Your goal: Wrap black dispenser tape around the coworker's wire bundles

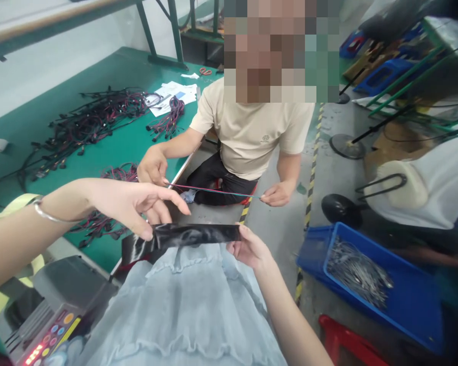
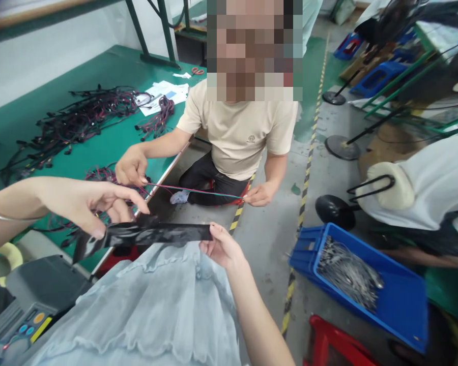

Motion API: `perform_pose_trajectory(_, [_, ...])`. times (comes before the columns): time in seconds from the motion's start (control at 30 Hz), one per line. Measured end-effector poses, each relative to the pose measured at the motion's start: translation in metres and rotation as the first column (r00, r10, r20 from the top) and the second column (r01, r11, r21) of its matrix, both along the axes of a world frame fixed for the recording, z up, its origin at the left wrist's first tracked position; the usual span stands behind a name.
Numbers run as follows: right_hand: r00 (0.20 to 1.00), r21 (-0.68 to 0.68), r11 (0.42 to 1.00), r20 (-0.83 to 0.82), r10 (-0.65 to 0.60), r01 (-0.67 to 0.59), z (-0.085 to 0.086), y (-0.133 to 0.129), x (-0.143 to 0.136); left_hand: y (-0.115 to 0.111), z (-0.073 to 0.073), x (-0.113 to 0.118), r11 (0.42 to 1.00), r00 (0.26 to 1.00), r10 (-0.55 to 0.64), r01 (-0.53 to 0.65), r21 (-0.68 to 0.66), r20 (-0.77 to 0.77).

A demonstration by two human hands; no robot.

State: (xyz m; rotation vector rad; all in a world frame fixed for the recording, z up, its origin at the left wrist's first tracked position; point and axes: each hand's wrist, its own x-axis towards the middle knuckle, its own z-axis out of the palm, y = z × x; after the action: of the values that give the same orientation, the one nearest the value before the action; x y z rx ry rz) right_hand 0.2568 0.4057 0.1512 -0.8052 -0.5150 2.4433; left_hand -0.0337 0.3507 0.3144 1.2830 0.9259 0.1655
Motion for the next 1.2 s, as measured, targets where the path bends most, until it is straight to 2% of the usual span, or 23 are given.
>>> perform_pose_trajectory(0.07, [0.999,-0.01,0.999,0.018,-0.047,0.048,0.008,-0.001,0.006,-0.005,-0.017,-0.008,0.992,0.993,0.118,-0.117,-0.048,0.02])
perform_pose_trajectory(0.13, [0.997,-0.001,0.998,0.049,-0.058,0.058,0.017,-0.005,0.011,-0.014,-0.04,-0.012,0.96,0.962,0.257,-0.244,-0.139,0.092])
perform_pose_trajectory(0.23, [0.99,0.015,0.996,0.116,-0.084,0.083,0.033,-0.016,0.015,-0.034,-0.083,-0.011,0.861,0.832,0.485,-0.4,-0.314,0.268])
perform_pose_trajectory(0.27, [0.986,0.015,0.996,0.14,-0.093,0.092,0.038,-0.02,0.015,-0.04,-0.098,-0.009,0.81,0.748,0.574,-0.456,-0.369,0.333])
perform_pose_trajectory(0.3, [0.981,0.015,0.995,0.166,-0.104,0.103,0.042,-0.024,0.015,-0.046,-0.112,-0.005,0.733,0.644,0.675,-0.526,-0.431,0.361])
perform_pose_trajectory(0.37, [0.965,0.022,0.99,0.222,-0.139,0.138,0.049,-0.03,0.012,-0.054,-0.136,0.007,0.544,0.41,0.839,-0.633,-0.55,0.359])
perform_pose_trajectory(0.43, [0.941,0.06,0.977,0.264,-0.212,0.203,0.052,-0.033,0.007,-0.056,-0.153,0.024,0.419,0.249,0.906,-0.651,-0.633,0.343])
perform_pose_trajectory(0.47, [0.926,0.092,0.967,0.279,-0.252,0.236,0.053,-0.033,0.005,-0.056,-0.158,0.034,0.38,0.188,0.92,-0.637,-0.67,0.342])
perform_pose_trajectory(0.5, [0.911,0.129,0.956,0.292,-0.289,0.262,0.054,-0.033,0.003,-0.054,-0.163,0.044,0.343,0.127,0.931,-0.619,-0.706,0.342])
perform_pose_trajectory(0.53, [0.897,0.168,0.945,0.303,-0.32,0.28,0.054,-0.033,0.001,-0.05,-0.166,0.054,0.28,0.04,0.947,-0.592,-0.756,0.32])
perform_pose_trajectory(0.6, [0.875,0.239,0.926,0.324,-0.361,0.293,0.054,-0.031,-0.002,-0.04,-0.17,0.072,0.183,-0.087,0.964,-0.469,-0.864,0.252])
perform_pose_trajectory(0.67, [0.864,0.283,0.92,0.352,-0.361,0.27,0.054,-0.029,-0.002,-0.026,-0.173,0.084,0.103,-0.177,0.969,-0.348,-0.932,0.173])
perform_pose_trajectory(0.77, [0.869,0.307,0.936,0.4,-0.291,0.172,0.052,-0.028,0.003,-0.005,-0.178,0.091,-0.011,-0.285,0.956,-0.254,-0.967,0.064])
perform_pose_trajectory(0.83, [0.87,0.324,0.94,0.428,-0.246,0.106,0.048,-0.03,0.007,0.007,-0.182,0.093,-0.052,-0.306,0.952,-0.233,-0.971,0.023])
perform_pose_trajectory(0.97, [0.84,0.387,0.92,0.477,-0.259,0.064,0.039,-0.035,0.013,0.023,-0.19,0.095,-0.132,-0.297,0.954,-0.34,-0.931,-0.027])
perform_pose_trajectory(1.1, [0.853,0.334,0.93,0.432,-0.294,0.151,0.035,-0.038,0.018,0.026,-0.193,0.097,-0.144,-0.314,0.949,-0.421,-0.896,-0.005])
perform_pose_trajectory(1.2, [0.878,0.197,0.948,0.368,-0.306,0.248,0.033,-0.036,0.023,0.023,-0.192,0.096,-0.153,-0.392,0.918,-0.482,-0.863,0.056])
